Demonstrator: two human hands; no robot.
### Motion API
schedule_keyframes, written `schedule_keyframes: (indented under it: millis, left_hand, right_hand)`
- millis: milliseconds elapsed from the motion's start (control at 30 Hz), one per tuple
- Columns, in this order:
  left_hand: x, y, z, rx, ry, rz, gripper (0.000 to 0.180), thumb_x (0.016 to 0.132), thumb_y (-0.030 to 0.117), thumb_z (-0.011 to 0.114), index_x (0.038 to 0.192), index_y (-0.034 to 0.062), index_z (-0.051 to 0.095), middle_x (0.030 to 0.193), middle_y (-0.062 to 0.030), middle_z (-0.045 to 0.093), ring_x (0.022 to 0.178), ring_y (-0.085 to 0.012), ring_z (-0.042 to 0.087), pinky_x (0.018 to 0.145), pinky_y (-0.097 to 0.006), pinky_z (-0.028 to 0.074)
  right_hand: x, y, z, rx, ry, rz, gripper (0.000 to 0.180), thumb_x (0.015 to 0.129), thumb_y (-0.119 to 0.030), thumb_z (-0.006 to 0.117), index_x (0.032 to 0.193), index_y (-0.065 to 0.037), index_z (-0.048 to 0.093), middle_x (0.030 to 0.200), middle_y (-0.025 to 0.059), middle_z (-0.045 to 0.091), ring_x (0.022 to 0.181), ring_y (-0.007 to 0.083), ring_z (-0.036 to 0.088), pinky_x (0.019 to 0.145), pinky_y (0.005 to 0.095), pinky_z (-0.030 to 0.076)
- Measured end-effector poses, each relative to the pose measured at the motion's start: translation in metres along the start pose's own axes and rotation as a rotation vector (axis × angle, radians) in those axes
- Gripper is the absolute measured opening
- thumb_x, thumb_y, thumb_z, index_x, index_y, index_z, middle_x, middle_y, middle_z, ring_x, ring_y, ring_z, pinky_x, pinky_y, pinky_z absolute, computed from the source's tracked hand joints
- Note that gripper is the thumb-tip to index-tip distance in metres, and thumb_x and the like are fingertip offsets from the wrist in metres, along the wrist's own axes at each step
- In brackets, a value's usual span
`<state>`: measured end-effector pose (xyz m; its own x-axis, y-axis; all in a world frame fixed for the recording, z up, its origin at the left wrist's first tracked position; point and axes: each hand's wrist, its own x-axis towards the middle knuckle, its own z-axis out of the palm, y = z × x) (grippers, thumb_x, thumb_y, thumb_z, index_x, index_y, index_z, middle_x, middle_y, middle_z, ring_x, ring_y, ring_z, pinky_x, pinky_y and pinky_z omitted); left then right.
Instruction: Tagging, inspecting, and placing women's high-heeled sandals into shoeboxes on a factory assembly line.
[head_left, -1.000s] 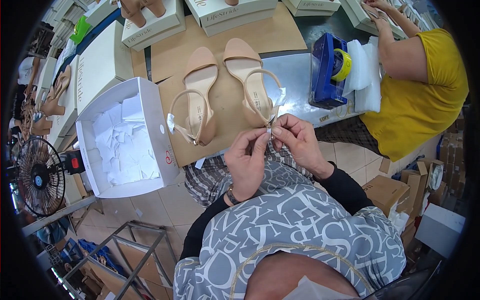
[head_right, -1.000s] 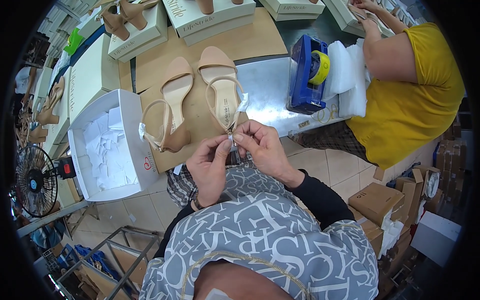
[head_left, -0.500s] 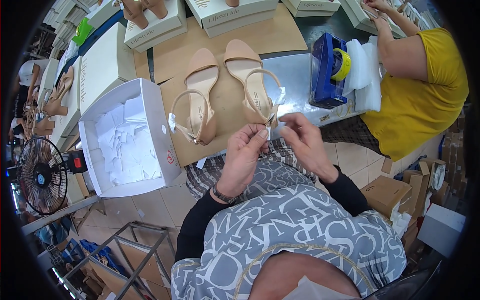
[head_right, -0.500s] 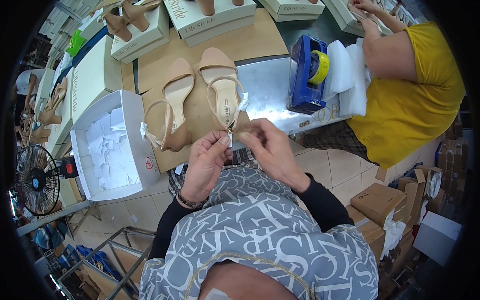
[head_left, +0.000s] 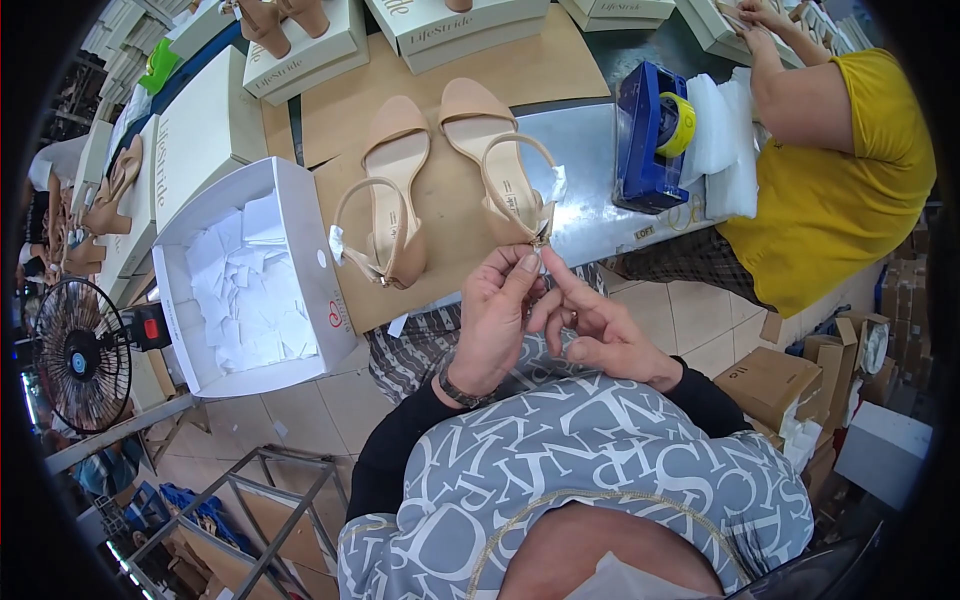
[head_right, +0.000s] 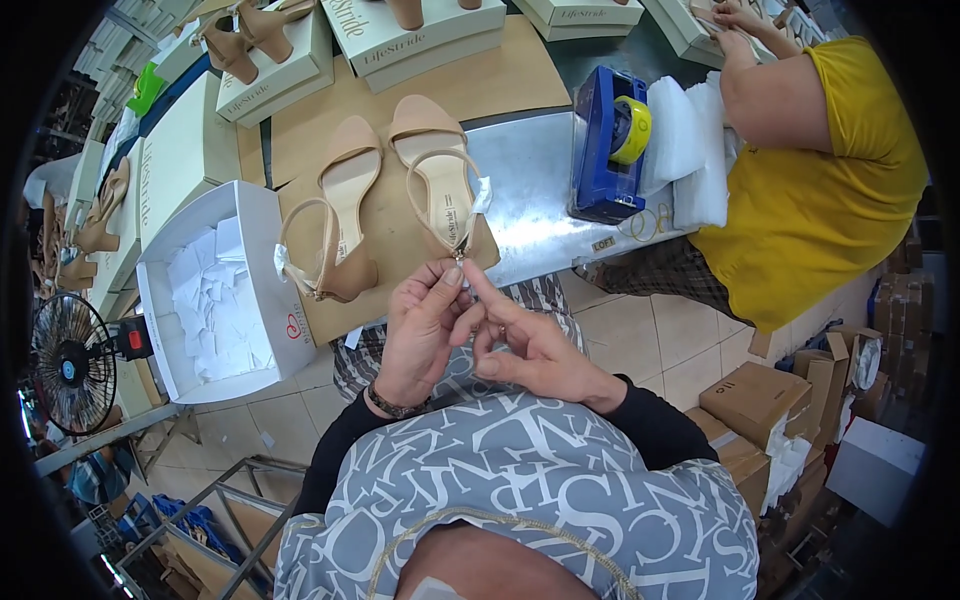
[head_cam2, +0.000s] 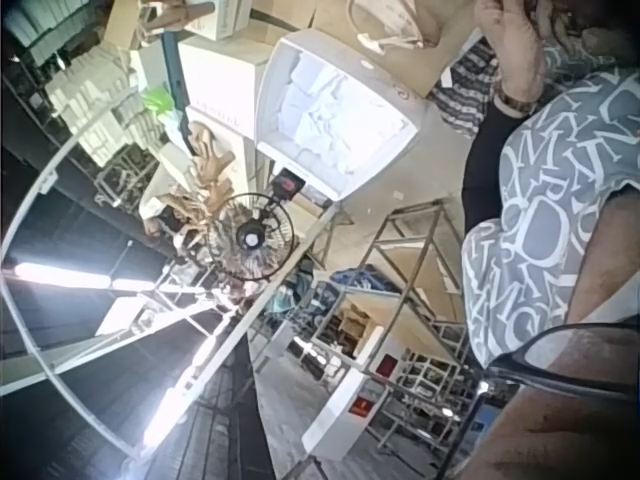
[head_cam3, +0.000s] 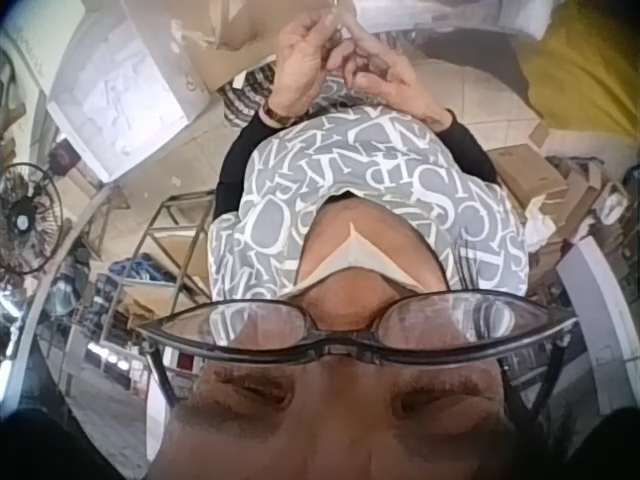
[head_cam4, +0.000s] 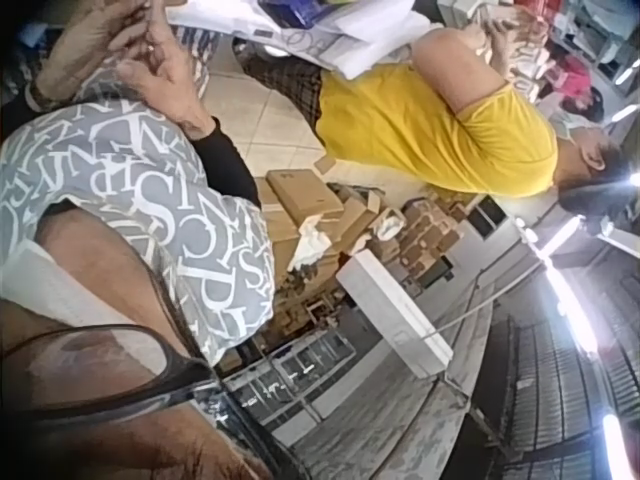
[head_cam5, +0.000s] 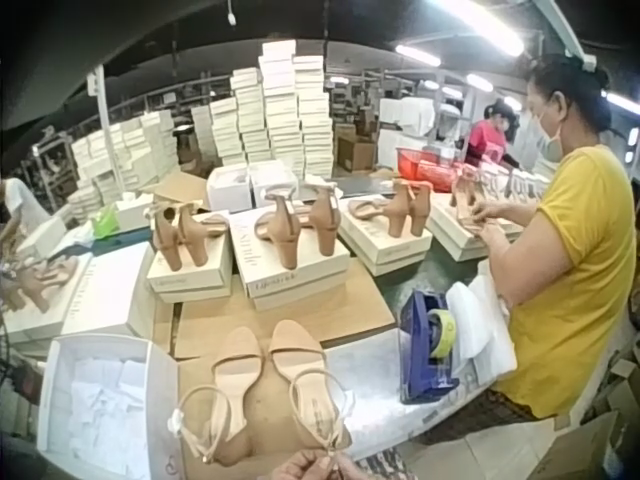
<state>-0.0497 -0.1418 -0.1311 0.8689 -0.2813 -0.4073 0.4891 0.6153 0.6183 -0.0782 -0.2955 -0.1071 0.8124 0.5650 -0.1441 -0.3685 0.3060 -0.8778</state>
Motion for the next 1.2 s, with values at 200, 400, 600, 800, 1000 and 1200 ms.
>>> schedule_keyframes:
  millis: [200, 400, 600, 800, 1000, 1200]
  left_hand:
    - [-0.001, 0.000, -0.001, -0.031, 0.000, -0.012, 0.017, 0.089, 0.018, 0.056, 0.096, 0.0026, 0.054, 0.074, -0.0006, 0.055, 0.066, -0.0059, 0.052, 0.058, -0.019, 0.045]
    - [0.002, 0.000, -0.004, -0.127, 0.022, -0.002, 0.013, 0.086, 0.011, 0.059, 0.094, 0.0042, 0.051, 0.077, -0.0033, 0.057, 0.069, -0.0088, 0.055, 0.061, -0.021, 0.047]
    - [0.007, 0.002, -0.007, -0.109, 0.078, -0.078, 0.017, 0.082, 0.010, 0.064, 0.089, 0.0060, 0.048, 0.074, -0.0025, 0.057, 0.061, -0.0090, 0.054, 0.055, -0.021, 0.046]
    - [0.007, 0.003, -0.014, 0.176, 0.038, -0.042, 0.020, 0.080, 0.012, 0.067, 0.091, 0.0022, 0.054, 0.061, 0.0043, 0.051, 0.049, -0.0013, 0.041, 0.045, -0.016, 0.032]
    - [0.006, 0.023, -0.017, 0.225, -0.096, -0.080, 0.023, 0.083, 0.014, 0.064, 0.099, -0.0022, 0.061, 0.060, 0.0059, 0.051, 0.046, 0.0004, 0.035, 0.040, -0.016, 0.025]
    - [0.013, 0.020, -0.014, 0.176, -0.067, -0.064, 0.020, 0.084, 0.014, 0.063, 0.095, -0.0021, 0.062, 0.065, 0.0031, 0.056, 0.045, 0.0004, 0.034, 0.039, -0.016, 0.024]
  right_hand:
    - [0.003, 0.012, 0.001, 0.300, -0.027, -0.060, 0.075, 0.088, -0.023, 0.053, 0.143, -0.007, 0.005, 0.101, 0.0088, 0.049, 0.085, 0.0139, 0.048, 0.081, 0.0246, 0.037]
    - [0.007, 0.013, -0.004, 0.551, -0.030, 0.001, 0.069, 0.089, -0.023, 0.053, 0.142, -0.004, 0.012, 0.093, 0.0087, 0.052, 0.086, 0.0153, 0.050, 0.082, 0.0272, 0.039]
    - [0.015, -0.008, -0.008, -0.067, 0.165, 0.119, 0.051, 0.089, -0.015, 0.055, 0.133, -0.002, 0.035, 0.074, 0.0039, 0.055, 0.070, 0.0091, 0.054, 0.063, 0.0214, 0.044]
    - [0.027, -0.015, -0.012, -0.363, 0.203, 0.373, 0.029, 0.088, -0.014, 0.056, 0.112, 0.001, 0.056, 0.059, -0.0015, 0.055, 0.053, 0.0055, 0.051, 0.053, 0.0195, 0.042]
    - [0.029, -0.015, -0.007, -0.219, 0.316, 0.268, 0.021, 0.088, -0.016, 0.056, 0.100, 0.001, 0.062, 0.059, 0.0012, 0.057, 0.050, 0.0061, 0.052, 0.046, 0.0196, 0.040]
    - [0.033, -0.006, -0.005, -0.295, 0.427, 0.132, 0.017, 0.088, -0.015, 0.056, 0.085, 0.000, 0.063, 0.054, 0.0010, 0.055, 0.048, 0.0050, 0.050, 0.044, 0.0191, 0.039]
